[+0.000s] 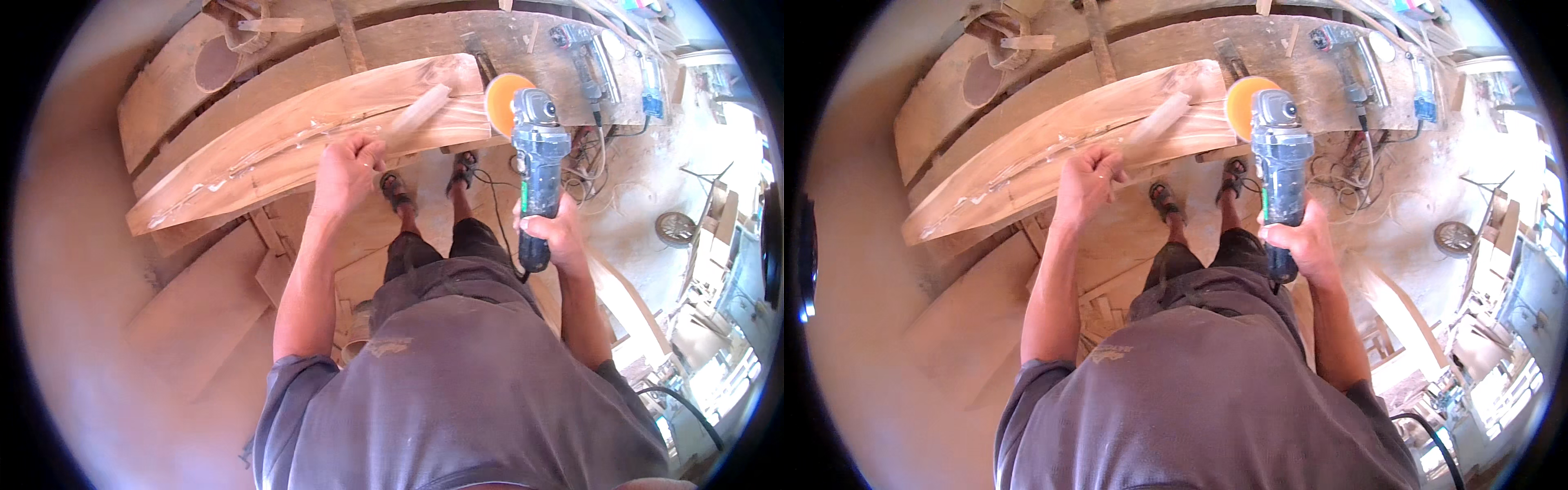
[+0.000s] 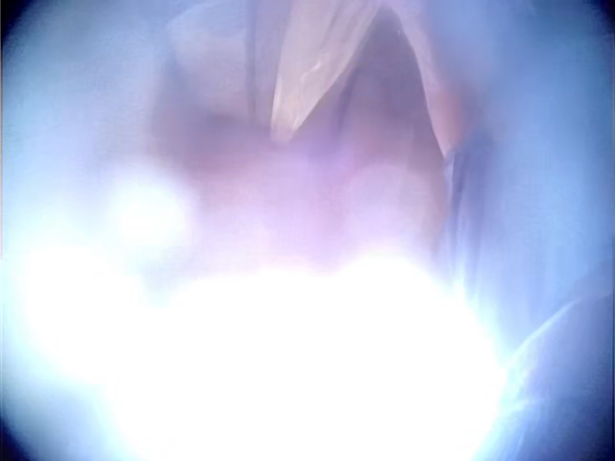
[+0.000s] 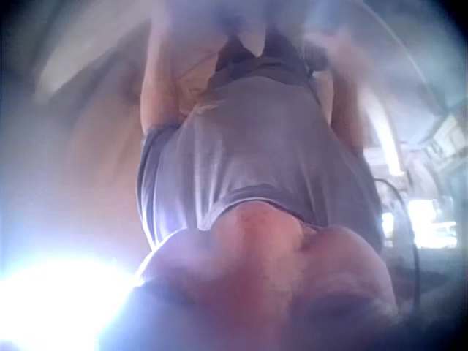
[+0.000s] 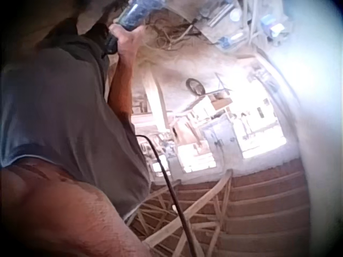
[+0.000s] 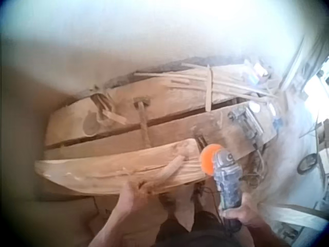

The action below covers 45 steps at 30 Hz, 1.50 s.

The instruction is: The person assembles wooden parts by hammering a small strip into a groove on a curved wooden piece, then uses a power sander to smooth the strip. The person repeatedly checks fit and alignment, removes and reinserts the strip, and continues sanding and hammering to secure it.

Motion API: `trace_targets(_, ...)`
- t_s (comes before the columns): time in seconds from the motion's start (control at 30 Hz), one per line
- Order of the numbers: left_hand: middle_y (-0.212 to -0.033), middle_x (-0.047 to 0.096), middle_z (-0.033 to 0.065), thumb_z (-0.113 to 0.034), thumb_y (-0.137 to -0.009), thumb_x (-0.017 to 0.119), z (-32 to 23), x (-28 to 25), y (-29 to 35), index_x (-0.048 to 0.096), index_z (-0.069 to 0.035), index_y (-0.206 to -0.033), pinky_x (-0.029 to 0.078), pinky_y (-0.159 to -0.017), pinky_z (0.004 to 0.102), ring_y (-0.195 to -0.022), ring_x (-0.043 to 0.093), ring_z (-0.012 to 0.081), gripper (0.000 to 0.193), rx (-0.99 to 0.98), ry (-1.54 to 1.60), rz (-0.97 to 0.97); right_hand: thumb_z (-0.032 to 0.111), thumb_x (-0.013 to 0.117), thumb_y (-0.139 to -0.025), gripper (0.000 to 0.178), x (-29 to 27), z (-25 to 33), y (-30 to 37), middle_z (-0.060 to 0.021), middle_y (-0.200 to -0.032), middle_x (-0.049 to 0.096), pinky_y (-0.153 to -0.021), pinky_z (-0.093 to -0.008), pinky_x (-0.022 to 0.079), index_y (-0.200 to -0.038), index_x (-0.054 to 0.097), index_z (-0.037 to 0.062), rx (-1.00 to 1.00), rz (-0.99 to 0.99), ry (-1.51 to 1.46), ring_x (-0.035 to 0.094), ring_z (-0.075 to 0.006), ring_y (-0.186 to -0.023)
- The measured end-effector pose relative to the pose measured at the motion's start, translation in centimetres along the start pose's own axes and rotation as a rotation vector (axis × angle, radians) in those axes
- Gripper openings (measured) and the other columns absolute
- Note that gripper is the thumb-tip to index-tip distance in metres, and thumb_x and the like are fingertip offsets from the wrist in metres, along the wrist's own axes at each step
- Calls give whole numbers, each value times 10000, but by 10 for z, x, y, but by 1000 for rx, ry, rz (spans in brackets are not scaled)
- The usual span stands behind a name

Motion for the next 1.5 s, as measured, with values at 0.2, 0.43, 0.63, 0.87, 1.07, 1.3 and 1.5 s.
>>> trace_targets(0.2,-704,652,34,-145,-982,597,4,28,2,683,22,-912,466,-522,268,-547,556,89,201,-71,119,62,137,731,-669,450,19,1,-3,-77,-876,656,-708,-320,529,-1074,581,7,-18,62,57,652,-167,-743)
trace_targets(0.43,-751,703,125,-76,-906,592,20,27,-3,719,15,-1005,533,-629,356,-625,664,202,185,-68,65,40,144,741,-664,511,57,5,-1,-57,-892,653,-753,-301,504,-1134,592,5,25,216,168,632,-143,-798)
trace_targets(0.63,-874,687,275,-97,-823,641,12,28,-1,744,-33,-1065,544,-796,449,-873,698,420,270,-46,-136,-49,138,747,-651,530,71,-6,-4,-23,-931,588,-807,-292,464,-1147,606,18,62,230,185,560,-148,-863)
trace_targets(0.87,-861,689,275,-89,-820,634,2,27,6,746,-21,-1042,543,-808,461,-886,703,406,258,20,-175,-106,95,721,-671,458,47,-5,-24,-63,-842,636,-682,-299,513,-1097,578,9,14,153,52,625,-147,-738)
trace_targets(1.07,-751,682,172,-63,-851,602,9,30,-3,737,2,-1012,528,-663,371,-700,681,259,220,-25,-95,-49,128,753,-663,513,58,-5,-8,-64,-901,671,-810,-324,510,-1146,611,27,-13,208,251,644,-167,-839)
trace_targets(1.3,-712,668,41,-24,-901,533,5,31,2,720,23,-956,473,-504,279,-528,580,97,200,-26,-92,-43,117,767,-654,468,51,-11,-13,-31,-882,632,-795,-305,482,-1090,623,25,31,132,110,598,-157,-816)
trace_targets(1.5,-756,707,112,-58,-905,568,20,32,3,706,34,-1004,509,-569,319,-601,640,143,193,-4,-60,-25,80,725,-660,366,1,-6,-20,-110,-837,680,-659,-347,568,-995,611,-16,-93,-9,-82,666,-202,-677)
Point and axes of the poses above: each hand's wrist, its own y-axis away from the middle knuckle, its own x-axis out of the palm, z = x × y, the point moved 5 cm from there along -y, towards the middle knuckle
